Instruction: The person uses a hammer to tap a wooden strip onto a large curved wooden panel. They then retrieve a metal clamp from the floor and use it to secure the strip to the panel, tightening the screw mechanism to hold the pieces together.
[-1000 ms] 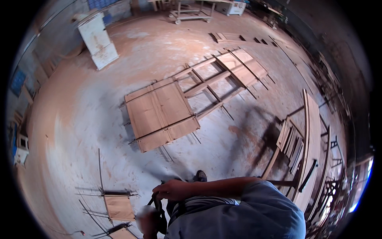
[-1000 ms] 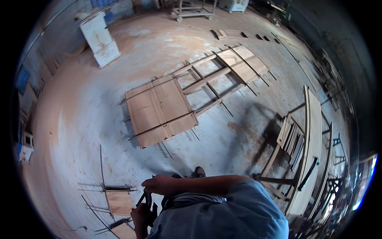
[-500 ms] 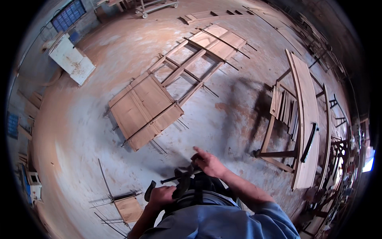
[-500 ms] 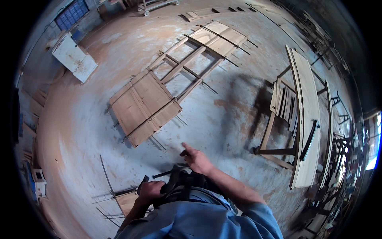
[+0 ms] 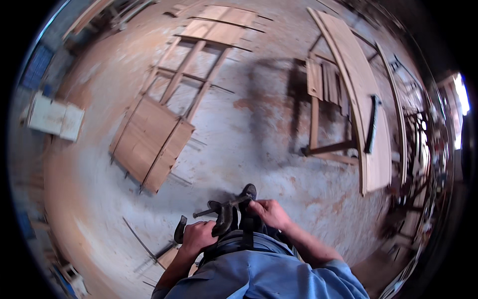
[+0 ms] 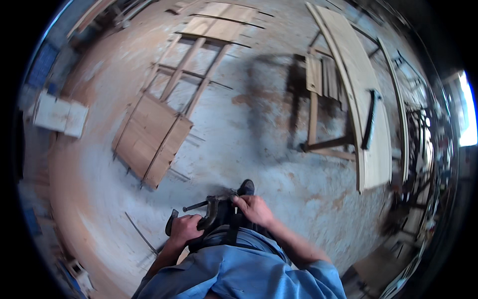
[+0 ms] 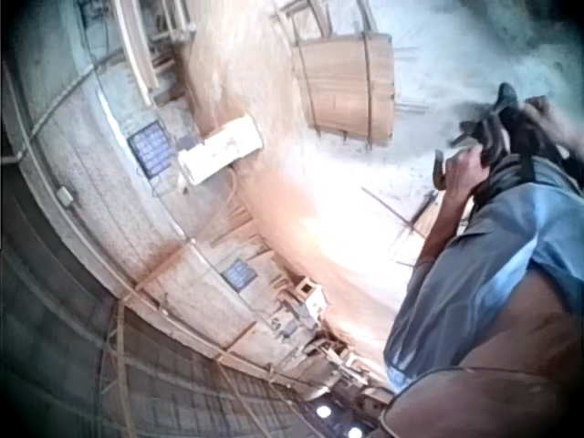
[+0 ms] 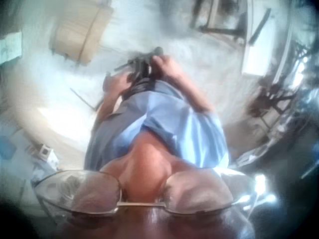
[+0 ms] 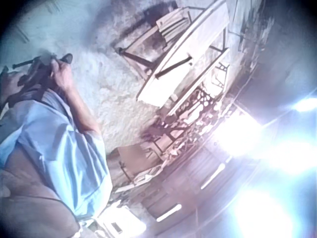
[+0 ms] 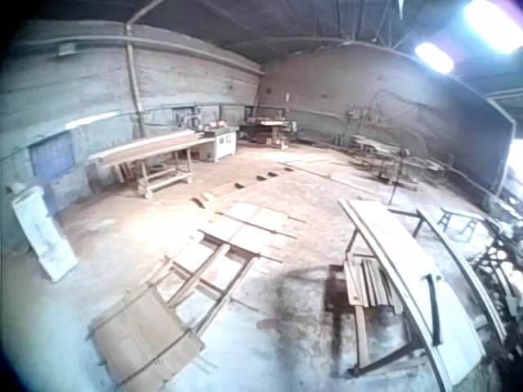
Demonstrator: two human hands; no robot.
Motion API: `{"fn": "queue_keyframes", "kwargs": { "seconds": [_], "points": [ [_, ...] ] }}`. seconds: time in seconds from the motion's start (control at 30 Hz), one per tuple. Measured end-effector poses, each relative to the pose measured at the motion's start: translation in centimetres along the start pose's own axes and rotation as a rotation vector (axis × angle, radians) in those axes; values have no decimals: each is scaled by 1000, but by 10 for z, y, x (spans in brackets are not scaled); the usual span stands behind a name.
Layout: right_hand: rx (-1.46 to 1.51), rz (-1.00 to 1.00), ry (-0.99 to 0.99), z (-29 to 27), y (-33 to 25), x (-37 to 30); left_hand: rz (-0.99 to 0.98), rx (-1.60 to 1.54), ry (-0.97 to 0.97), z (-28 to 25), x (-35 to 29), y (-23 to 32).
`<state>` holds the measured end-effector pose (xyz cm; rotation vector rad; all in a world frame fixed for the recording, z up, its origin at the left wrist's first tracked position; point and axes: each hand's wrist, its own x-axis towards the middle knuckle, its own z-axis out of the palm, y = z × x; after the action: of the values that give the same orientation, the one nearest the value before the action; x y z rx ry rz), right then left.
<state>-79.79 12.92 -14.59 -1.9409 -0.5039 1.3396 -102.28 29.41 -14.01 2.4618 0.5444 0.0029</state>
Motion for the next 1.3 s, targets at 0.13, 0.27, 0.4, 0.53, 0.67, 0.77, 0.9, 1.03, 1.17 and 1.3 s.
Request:
{"fn": "queue_keyframes", "kwargs": {
  "seconds": [0.13,0.27,0.4,0.53,0.67,0.77,0.9,1.03,1.17,1.3],
  "points": [
    [494,150,93,-32,36,18,135,-24,21,11,25,16],
    [694,37,204,-67,31,-6,286,21,-280,15,65,42],
    [590,-149,440,-79,36,-51,400,33,-523,28,106,72],
    [201,-258,497,-79,42,-83,398,47,-455,39,128,87],
    [501,-148,481,-89,50,-74,410,20,-408,38,155,93],
    [823,24,453,-107,43,-59,416,27,-315,36,176,91],
    [939,77,385,-141,55,2,473,34,-263,31,214,81],
    [548,102,302,-206,21,78,438,-25,-333,24,270,70],
    [218,-304,477,-243,-41,158,334,-78,-330,38,351,30],
    [-63,-437,298,-295,-92,235,248,-126,-302,23,460,3]
  ]
}}
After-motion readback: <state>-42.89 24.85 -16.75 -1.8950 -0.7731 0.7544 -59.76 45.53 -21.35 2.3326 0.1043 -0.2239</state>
